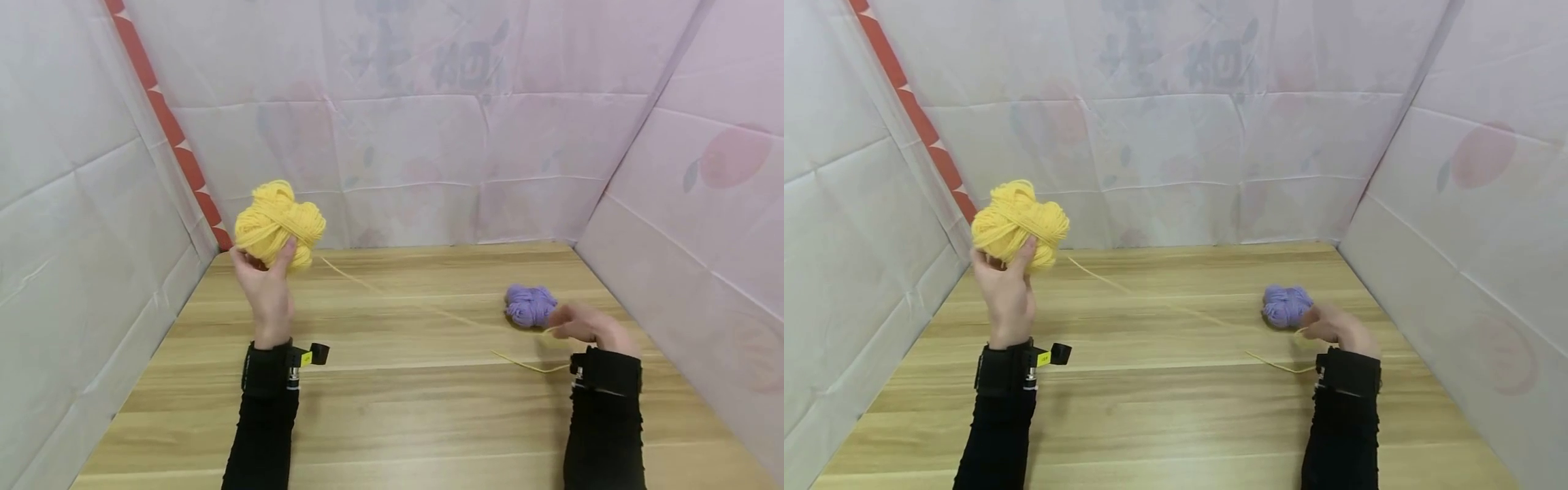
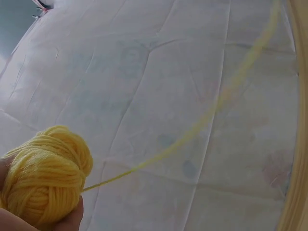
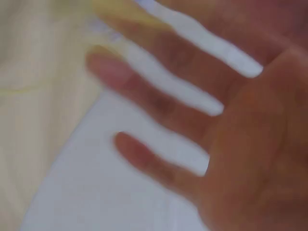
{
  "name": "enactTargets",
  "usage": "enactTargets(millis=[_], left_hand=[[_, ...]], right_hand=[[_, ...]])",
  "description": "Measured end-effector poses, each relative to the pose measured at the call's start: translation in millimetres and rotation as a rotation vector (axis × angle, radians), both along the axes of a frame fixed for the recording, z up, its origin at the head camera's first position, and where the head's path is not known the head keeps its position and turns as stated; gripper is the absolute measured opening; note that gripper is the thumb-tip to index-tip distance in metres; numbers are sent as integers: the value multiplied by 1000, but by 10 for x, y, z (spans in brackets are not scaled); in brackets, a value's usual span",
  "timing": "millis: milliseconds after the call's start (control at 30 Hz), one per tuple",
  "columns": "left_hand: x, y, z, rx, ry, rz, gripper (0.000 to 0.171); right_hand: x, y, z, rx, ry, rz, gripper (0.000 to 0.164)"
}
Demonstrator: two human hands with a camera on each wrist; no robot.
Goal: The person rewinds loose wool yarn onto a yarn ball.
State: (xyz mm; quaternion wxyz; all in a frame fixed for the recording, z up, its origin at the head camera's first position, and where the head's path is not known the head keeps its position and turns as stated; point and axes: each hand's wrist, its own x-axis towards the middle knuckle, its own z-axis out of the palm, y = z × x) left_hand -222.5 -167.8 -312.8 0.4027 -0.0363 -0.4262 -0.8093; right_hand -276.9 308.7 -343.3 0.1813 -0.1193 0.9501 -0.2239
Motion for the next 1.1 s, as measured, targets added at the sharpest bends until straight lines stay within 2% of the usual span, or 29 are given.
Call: enactTargets(millis=[100, 167, 233, 300, 400, 500, 600, 733, 833, 867, 900, 1000, 1067, 1100], left_hand=[[13, 140, -10, -70, -58, -67, 58], [28, 255, -21, -120, -89, -130, 58], [50, 377, -31, -168, -108, -203, 57], [79, 493, -47, -215, -121, -286, 58], [125, 642, -65, -264, -117, -421, 60], [158, 732, -69, -288, -103, -523, 63], [167, 762, -61, -291, -95, -549, 63], [162, 735, -52, -291, -122, -480, 61], [155, 712, -46, -278, -130, -457, 60], [156, 708, -44, -276, -127, -468, 61], [159, 708, -41, -280, -124, -488, 62], [192, 736, -36, -332, -123, -576, 62], [226, 761, -30, -401, -142, -647, 63], [245, 772, -25, -434, -146, -683, 64]], right_hand=[[17, -322, 88, -90, 183, 168, 45], [48, -642, 114, -203, 297, 226, 46], [97, -1006, 99, -344, 350, 262, 51], [149, -1384, 37, -478, 348, 313, 58], [255, -1873, -86, -623, 253, 357, 70], [347, -2163, -179, -712, 204, 382, 72], [418, -2240, -174, -819, 161, 398, 56], [499, -2162, -60, -857, 149, 398, 27], [521, -2108, 2, -800, 270, 367, 22], [515, -2104, 1, -776, 319, 353, 22], [496, -2113, -11, -757, 370, 340, 29], [434, -2186, -103, -755, 473, 333, 62], [416, -2246, -191, -801, 489, 352, 70], [425, -2275, -217, -815, 480, 353, 67]])
